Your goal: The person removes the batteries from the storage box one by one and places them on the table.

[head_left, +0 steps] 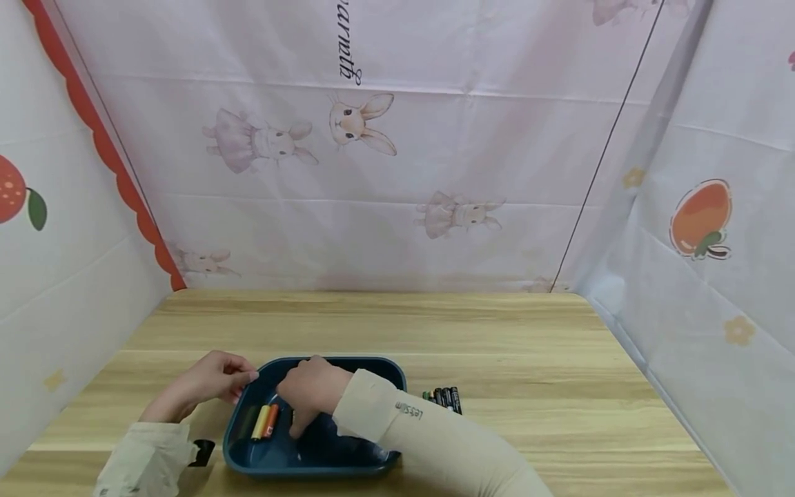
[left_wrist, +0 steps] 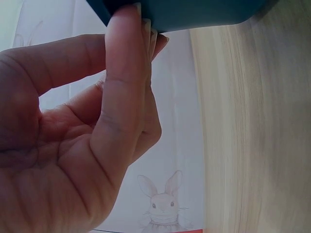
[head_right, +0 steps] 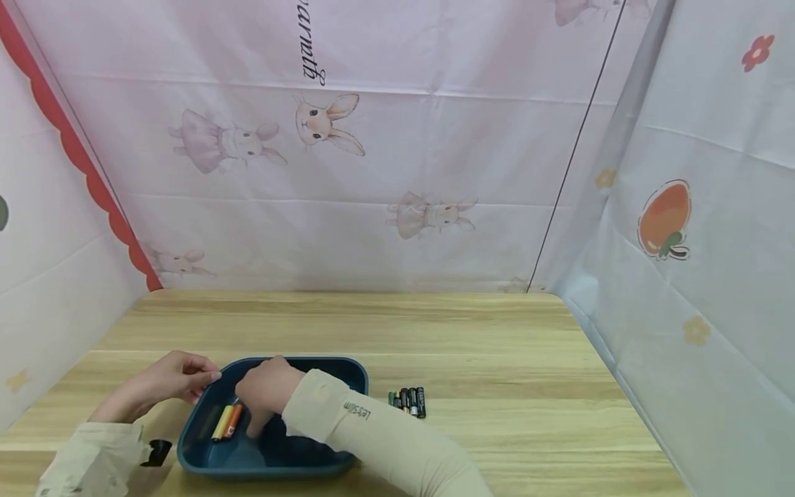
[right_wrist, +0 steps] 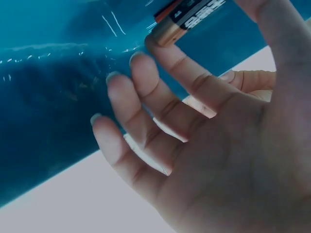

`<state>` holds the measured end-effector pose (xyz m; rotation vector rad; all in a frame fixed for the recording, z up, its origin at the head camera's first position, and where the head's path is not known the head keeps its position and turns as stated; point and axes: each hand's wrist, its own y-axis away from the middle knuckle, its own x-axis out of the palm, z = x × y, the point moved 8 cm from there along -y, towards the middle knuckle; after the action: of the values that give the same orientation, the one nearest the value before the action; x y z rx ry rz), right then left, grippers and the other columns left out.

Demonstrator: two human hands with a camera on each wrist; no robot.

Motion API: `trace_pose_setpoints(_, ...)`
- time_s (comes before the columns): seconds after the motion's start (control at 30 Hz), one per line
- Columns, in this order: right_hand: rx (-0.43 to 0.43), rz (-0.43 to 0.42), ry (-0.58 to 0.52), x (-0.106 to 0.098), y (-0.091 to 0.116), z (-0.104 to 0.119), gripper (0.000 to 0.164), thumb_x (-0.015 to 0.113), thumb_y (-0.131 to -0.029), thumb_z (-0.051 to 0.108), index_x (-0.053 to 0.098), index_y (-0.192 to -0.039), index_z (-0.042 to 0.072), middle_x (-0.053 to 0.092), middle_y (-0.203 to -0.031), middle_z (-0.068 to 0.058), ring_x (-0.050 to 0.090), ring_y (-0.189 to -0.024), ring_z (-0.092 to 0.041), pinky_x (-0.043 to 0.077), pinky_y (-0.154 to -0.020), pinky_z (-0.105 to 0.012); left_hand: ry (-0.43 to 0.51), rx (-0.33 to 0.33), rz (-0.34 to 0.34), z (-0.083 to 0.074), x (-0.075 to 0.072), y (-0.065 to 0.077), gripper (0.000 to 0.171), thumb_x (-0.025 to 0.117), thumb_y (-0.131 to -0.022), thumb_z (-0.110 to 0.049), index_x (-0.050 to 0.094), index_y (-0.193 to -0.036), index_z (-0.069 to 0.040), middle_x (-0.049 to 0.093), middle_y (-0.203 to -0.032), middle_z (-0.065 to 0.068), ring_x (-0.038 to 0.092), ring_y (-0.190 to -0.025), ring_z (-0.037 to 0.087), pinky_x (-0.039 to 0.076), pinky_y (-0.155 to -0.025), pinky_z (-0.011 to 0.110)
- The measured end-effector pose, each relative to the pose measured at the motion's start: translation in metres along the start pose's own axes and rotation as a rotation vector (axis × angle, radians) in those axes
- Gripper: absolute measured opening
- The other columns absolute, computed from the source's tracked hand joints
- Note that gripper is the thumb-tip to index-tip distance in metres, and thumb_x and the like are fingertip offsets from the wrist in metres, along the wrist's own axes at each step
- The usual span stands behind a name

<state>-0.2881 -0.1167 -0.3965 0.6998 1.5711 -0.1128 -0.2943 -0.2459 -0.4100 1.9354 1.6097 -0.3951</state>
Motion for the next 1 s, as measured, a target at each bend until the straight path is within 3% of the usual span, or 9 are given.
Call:
trace_pose_setpoints(0.33, -0.057, -0.010, -0.052, -0.002, 0.015, -0.006, 0.049, 0.073, -0.078, 0.054, 0.063, -0.118, 0.028, 0.059, -0.084, 0.015, 0.053, -0.073, -0.004, 0.046, -0.068, -0.020, 0.005, -0.009, 0.008, 0.000, 0.002, -0.001, 0.018, 0.057, -0.097, -0.012, 0.068, -0.097, 0.002, 0.060, -0.073, 0.005, 0.060, -0.065, 0.018, 0.057, -0.064, 0.037)
trace_pose_setpoints(0.63, -0.040, -0.070, 0.015, -0.014, 0.035, -0.018, 0.054, 0.072, -0.078, 0.058, 0.062, -0.120, 0.027, 0.060, -0.094, 0.013, 0.051, -0.080, -0.005, 0.045, -0.069, -0.020, -0.016, -0.020, -0.023, -0.001, -0.001, 0.000, 0.016, 0.056, -0.097, -0.009, 0.067, -0.098, 0.003, 0.060, -0.074, 0.006, 0.060, -0.065, 0.018, 0.057, -0.063, 0.036)
trace_pose_setpoints(1.0, -0.017, -0.174, -0.054, -0.021, 0.062, -0.040, 0.038, 0.074, -0.078, 0.052, 0.065, -0.101, 0.024, 0.058, -0.088, 0.013, 0.050, -0.076, -0.002, 0.042, -0.065, -0.017, -0.023, -0.025, -0.017, 0.000, 0.000, 0.001, 0.016, 0.057, -0.096, -0.009, 0.068, -0.098, 0.003, 0.061, -0.074, 0.005, 0.059, -0.065, 0.018, 0.057, -0.063, 0.036)
